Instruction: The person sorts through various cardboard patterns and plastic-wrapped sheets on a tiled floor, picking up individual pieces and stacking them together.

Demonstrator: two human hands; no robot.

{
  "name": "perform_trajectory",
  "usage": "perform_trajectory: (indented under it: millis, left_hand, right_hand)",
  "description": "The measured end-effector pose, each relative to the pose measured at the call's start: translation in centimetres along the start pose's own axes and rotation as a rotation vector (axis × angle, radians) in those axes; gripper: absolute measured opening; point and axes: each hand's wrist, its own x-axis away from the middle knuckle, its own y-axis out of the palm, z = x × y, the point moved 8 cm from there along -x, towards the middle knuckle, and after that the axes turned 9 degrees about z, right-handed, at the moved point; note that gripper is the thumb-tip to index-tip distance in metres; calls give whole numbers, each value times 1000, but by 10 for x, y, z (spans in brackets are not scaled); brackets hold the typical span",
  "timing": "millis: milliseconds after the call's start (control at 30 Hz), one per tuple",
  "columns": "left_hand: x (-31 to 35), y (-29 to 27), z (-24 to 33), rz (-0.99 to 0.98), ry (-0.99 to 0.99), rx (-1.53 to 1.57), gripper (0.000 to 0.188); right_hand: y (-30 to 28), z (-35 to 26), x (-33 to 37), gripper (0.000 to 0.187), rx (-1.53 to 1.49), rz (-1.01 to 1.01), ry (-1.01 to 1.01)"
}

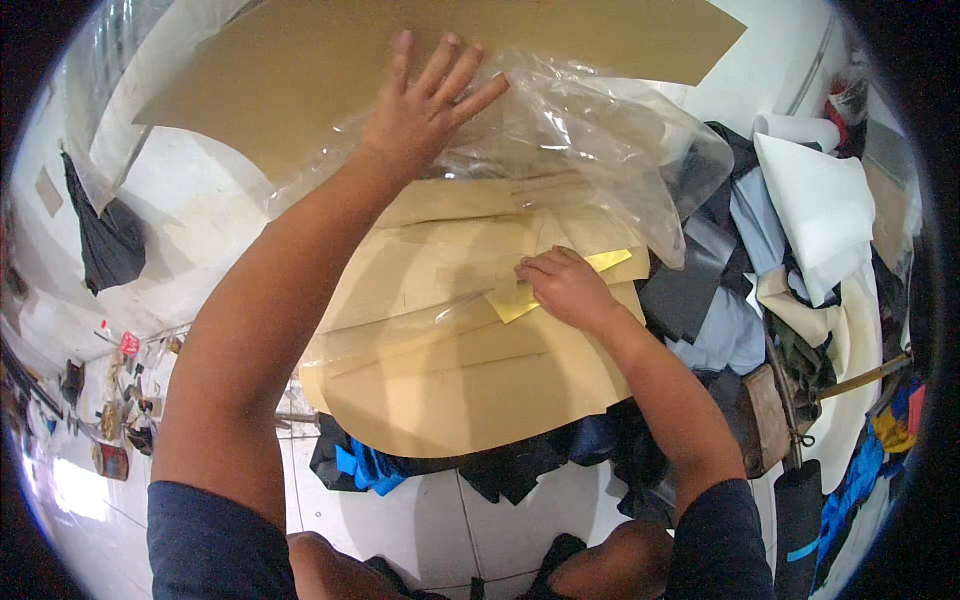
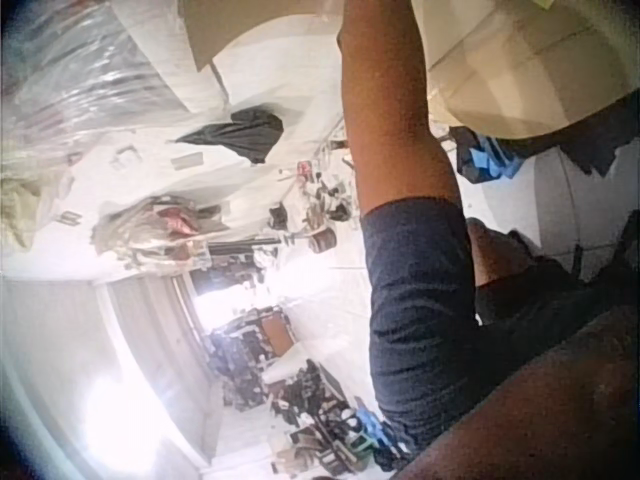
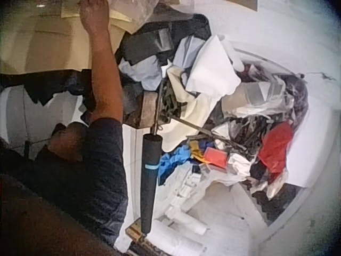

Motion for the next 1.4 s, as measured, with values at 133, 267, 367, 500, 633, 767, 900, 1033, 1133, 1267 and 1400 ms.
perform_trajectory:
  millis: [133,267,367,500,633,767,900,1033,1133,1267,1400]
  left_hand:
    - [6,-14,20,-24,83,-49,77]
    - [11,-30,23,79,98,131,79]
    - [6,-37,24,69,105,181,83]
    - [18,-56,13,97,76,483,91]
    - [38,-40,20,61,223,452,87]
    - [36,-11,23,64,256,-71,81]
    - [36,8,26,-27,257,-79,78]
    - [36,15,27,-109,254,-69,76]
    - [31,17,23,-53,191,-16,74]
    - [26,12,21,-87,199,-65,73]
    - [28,12,17,-110,205,-46,74]
  right_hand:
    - [1,11,-2,41,-208,-141,259]
    - [-22,14,-51,54,-415,-4,426]
    - [-8,29,-72,64,-227,-43,422]
    - [-9,38,-110,72,-281,-50,562]
    - [-10,31,-123,72,-414,-431,758]
    - [-10,29,-115,75,-416,-58,454]
    - [20,-11,-68,72,-145,-222,130]
    - [20,-52,-33,68,-33,-413,26]
    - [17,-55,-34,53,-87,-543,65]
    - [34,-53,-25,35,-72,-696,55]
    - [28,-33,-26,19,-148,-420,226]
